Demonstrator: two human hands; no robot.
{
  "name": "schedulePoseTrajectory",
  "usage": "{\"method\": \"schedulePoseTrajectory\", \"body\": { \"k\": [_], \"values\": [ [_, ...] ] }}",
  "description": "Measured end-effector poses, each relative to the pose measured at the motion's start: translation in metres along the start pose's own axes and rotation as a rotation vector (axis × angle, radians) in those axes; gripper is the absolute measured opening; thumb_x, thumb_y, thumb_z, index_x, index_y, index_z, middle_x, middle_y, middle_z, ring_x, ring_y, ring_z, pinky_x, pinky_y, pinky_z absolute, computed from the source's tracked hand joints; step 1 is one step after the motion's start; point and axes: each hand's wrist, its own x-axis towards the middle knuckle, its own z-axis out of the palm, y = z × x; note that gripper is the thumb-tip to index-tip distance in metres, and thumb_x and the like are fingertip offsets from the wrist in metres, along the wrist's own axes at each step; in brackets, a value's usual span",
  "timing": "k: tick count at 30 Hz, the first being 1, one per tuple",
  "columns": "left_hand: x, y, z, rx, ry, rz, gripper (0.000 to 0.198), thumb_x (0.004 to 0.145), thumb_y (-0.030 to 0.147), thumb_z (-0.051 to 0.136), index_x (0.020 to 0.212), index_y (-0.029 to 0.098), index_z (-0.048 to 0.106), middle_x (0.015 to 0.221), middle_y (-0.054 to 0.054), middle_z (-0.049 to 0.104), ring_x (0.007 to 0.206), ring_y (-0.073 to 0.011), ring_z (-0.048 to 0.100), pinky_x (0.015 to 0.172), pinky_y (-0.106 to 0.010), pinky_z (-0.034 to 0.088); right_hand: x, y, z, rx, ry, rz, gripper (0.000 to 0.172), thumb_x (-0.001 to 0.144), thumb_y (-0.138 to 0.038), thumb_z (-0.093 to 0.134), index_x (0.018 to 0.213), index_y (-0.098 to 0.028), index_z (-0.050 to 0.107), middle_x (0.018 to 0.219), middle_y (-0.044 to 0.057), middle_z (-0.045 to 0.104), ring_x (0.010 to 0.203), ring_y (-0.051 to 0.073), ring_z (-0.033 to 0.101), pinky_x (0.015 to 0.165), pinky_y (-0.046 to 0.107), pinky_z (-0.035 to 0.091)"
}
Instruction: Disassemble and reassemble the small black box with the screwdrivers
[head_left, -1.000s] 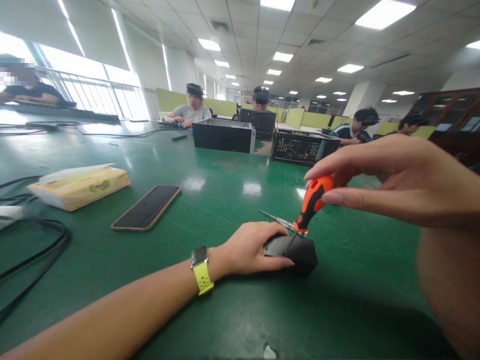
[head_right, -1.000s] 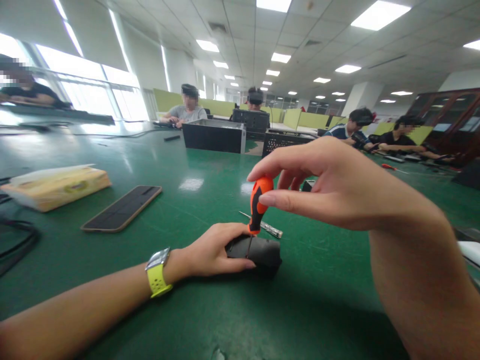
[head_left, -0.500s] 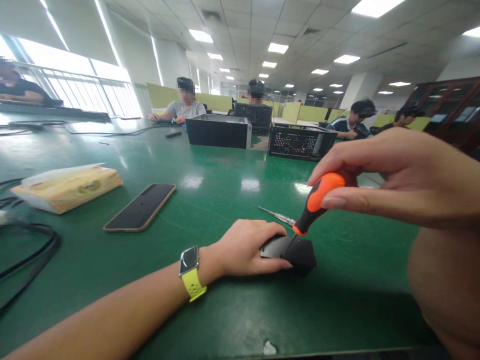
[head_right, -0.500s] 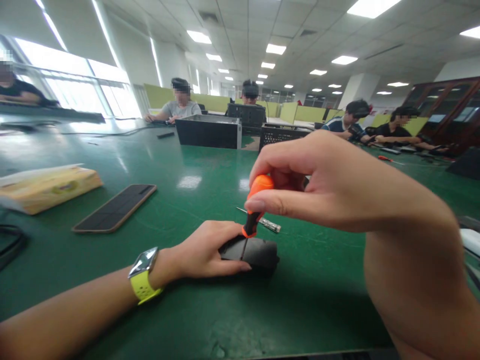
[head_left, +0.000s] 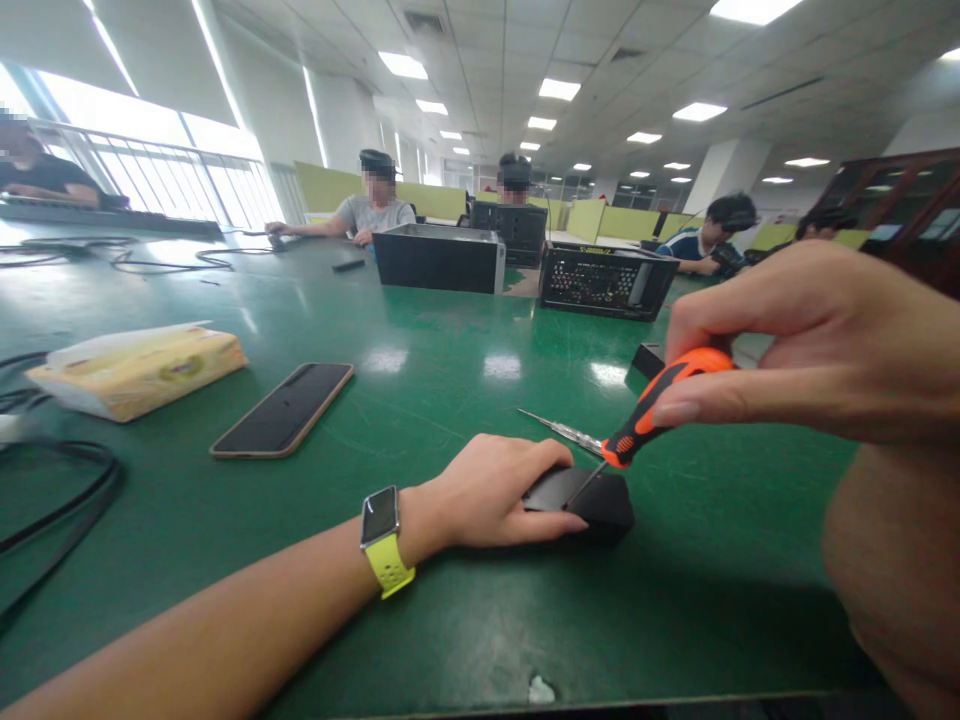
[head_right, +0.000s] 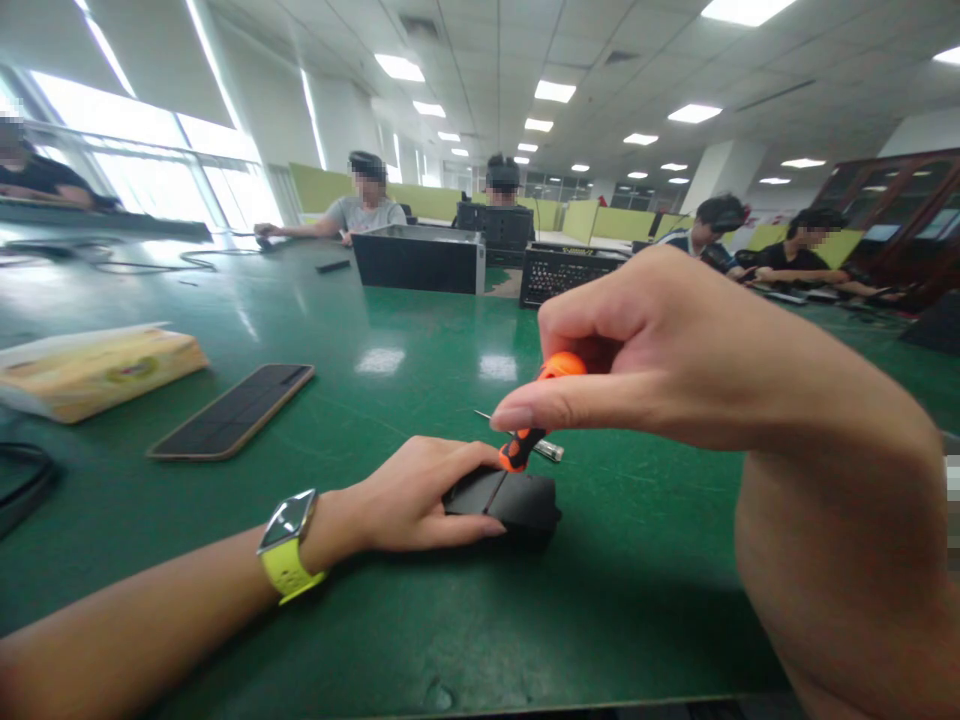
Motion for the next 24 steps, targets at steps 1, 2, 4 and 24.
{"method": "schedulePoseTrajectory", "body": {
  "k": [1,2,4,24],
  "values": [
    [0.0,0.0,0.0,0.004,0.002,0.002,0.048,0.087,0.058,0.05,0.114,0.019,0.052,0.096,-0.005,0.068,0.083,-0.0205,0.065,0.07,-0.027,0.047,0.001,-0.001,0.001,-0.002,0.002,-0.001,0.024,0.077,-0.047,0.072,0.075,-0.023,0.075,0.058,0.001,0.067,0.043,0.014,0.057,0.033,0.023,0.042],
    [0.0,0.0,0.0,0.006,0.004,0.004,0.048,0.087,0.058,0.05,0.114,0.02,0.052,0.095,-0.005,0.068,0.082,-0.0203,0.065,0.069,-0.027,0.046,0.001,-0.002,0.001,-0.007,0.005,-0.008,0.023,0.078,-0.046,0.071,0.08,-0.024,0.076,0.063,0.001,0.069,0.047,0.015,0.059,0.035,0.024,0.044],
    [0.0,0.0,-0.001,0.005,0.006,0.004,0.047,0.087,0.059,0.05,0.113,0.019,0.052,0.094,-0.005,0.068,0.08,-0.0201,0.065,0.068,-0.026,0.046,0.001,-0.004,0.001,-0.029,-0.006,-0.037,0.023,0.082,-0.043,0.067,0.096,-0.027,0.075,0.077,0.002,0.073,0.058,0.018,0.065,0.042,0.025,0.05],
    [-0.002,-0.002,0.001,0.004,0.075,0.039,0.049,0.087,0.059,0.051,0.113,0.018,0.055,0.094,-0.004,0.069,0.078,-0.0185,0.064,0.066,-0.026,0.044,0.002,-0.007,0.007,0.031,0.071,0.002,0.024,0.078,-0.038,0.072,0.1,-0.027,0.075,0.077,0.0,0.072,0.062,0.017,0.066,0.045,0.025,0.05]
  ]
}}
